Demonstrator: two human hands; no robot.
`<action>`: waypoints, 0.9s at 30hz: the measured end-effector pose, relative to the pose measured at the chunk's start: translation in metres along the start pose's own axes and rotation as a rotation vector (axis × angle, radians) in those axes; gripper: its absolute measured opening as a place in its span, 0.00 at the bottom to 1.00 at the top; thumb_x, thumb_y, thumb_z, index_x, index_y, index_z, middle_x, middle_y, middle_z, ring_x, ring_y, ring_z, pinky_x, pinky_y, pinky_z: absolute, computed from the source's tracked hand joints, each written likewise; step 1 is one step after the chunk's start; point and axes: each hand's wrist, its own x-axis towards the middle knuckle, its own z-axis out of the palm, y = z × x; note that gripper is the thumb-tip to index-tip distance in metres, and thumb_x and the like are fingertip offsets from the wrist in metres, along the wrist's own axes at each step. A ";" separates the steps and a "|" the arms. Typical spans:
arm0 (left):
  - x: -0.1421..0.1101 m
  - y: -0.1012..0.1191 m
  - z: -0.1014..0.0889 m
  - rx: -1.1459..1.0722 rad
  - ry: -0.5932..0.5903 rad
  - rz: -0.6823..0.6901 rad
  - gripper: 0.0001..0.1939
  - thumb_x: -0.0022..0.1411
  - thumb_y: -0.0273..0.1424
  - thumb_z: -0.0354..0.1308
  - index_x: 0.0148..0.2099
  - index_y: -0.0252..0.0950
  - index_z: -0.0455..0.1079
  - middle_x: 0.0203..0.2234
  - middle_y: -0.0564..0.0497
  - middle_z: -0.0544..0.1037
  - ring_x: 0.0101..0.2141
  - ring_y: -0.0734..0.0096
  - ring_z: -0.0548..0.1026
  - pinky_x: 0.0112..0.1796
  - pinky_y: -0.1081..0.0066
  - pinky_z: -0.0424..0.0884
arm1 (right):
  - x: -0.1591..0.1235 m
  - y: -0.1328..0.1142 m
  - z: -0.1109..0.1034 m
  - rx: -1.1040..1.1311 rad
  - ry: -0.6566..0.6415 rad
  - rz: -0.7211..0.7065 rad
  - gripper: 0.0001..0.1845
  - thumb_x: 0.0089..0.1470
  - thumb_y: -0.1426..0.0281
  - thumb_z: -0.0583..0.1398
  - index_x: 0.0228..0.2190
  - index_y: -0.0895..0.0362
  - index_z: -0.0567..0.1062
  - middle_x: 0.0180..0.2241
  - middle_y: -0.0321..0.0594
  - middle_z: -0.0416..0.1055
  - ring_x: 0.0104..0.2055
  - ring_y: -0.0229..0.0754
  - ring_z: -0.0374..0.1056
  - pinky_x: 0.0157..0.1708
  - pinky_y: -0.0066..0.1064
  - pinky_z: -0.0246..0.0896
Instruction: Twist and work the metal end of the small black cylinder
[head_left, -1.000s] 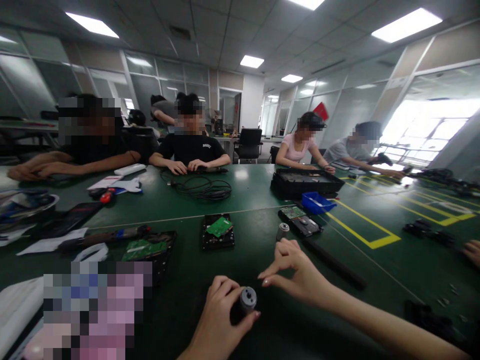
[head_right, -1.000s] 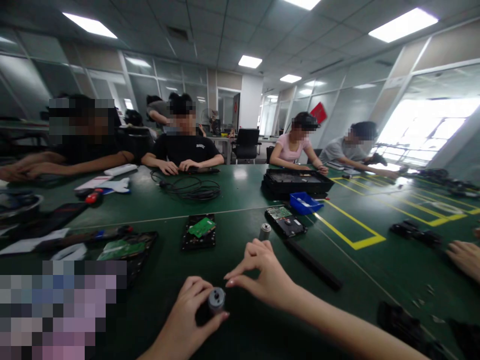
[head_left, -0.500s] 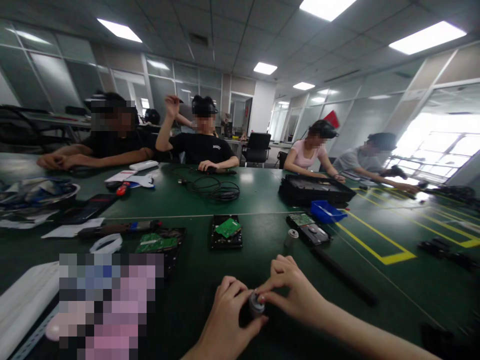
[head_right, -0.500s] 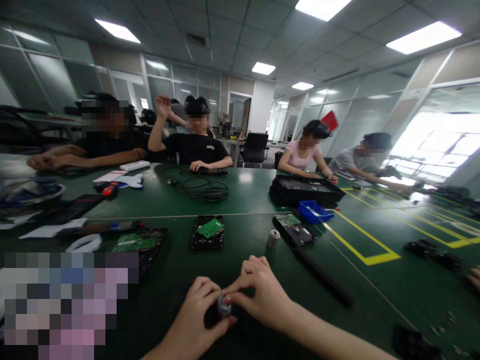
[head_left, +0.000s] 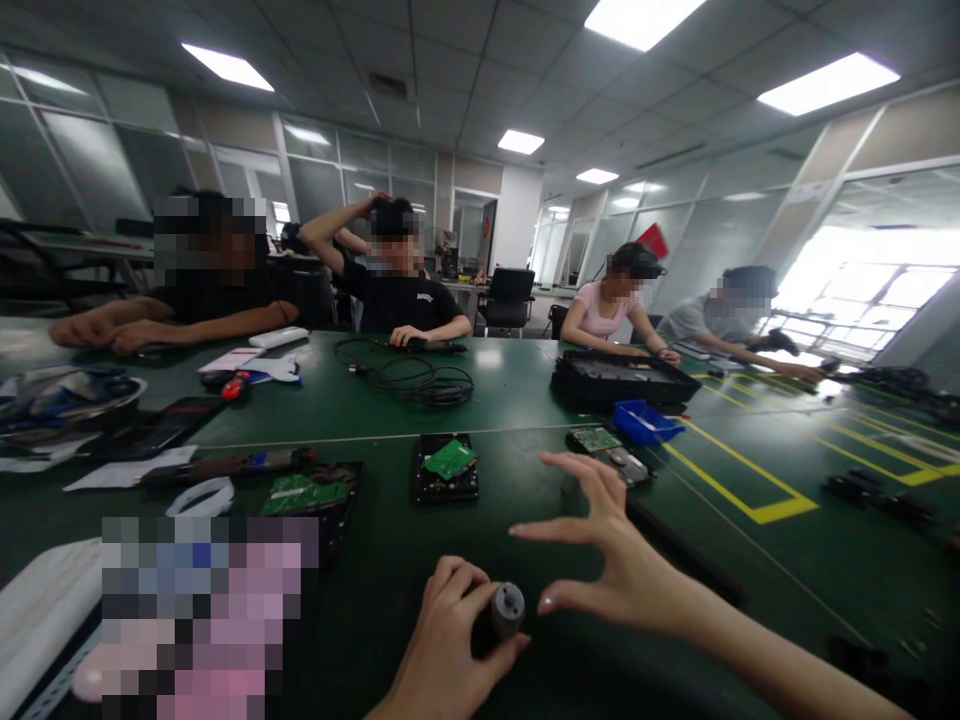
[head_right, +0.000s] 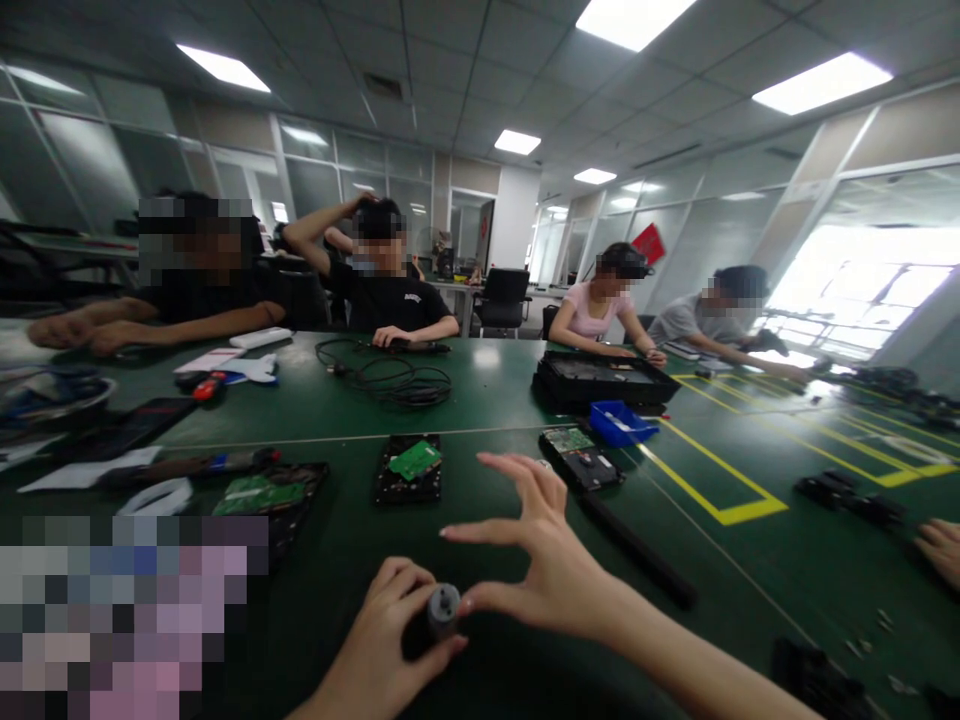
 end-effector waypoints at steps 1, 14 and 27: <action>0.000 0.000 0.000 -0.003 0.002 0.004 0.12 0.53 0.36 0.66 0.41 0.38 0.76 0.38 0.46 0.73 0.43 0.56 0.67 0.43 0.58 0.67 | -0.001 -0.001 0.009 0.022 -0.061 -0.002 0.22 0.46 0.47 0.64 0.45 0.32 0.76 0.65 0.30 0.41 0.63 0.65 0.38 0.57 0.60 0.40; 0.001 -0.001 0.002 0.029 0.014 0.019 0.13 0.52 0.36 0.66 0.41 0.38 0.76 0.39 0.45 0.73 0.44 0.54 0.68 0.44 0.56 0.68 | 0.009 0.002 0.019 0.125 -0.002 0.030 0.02 0.48 0.59 0.68 0.28 0.39 0.82 0.61 0.26 0.56 0.64 0.58 0.40 0.59 0.55 0.38; 0.001 -0.013 0.006 0.086 0.061 0.053 0.14 0.53 0.41 0.65 0.41 0.41 0.77 0.41 0.45 0.73 0.45 0.51 0.68 0.46 0.53 0.70 | -0.058 0.061 0.023 0.064 -0.131 0.260 0.33 0.41 0.47 0.67 0.50 0.40 0.74 0.68 0.37 0.37 0.66 0.65 0.36 0.59 0.60 0.38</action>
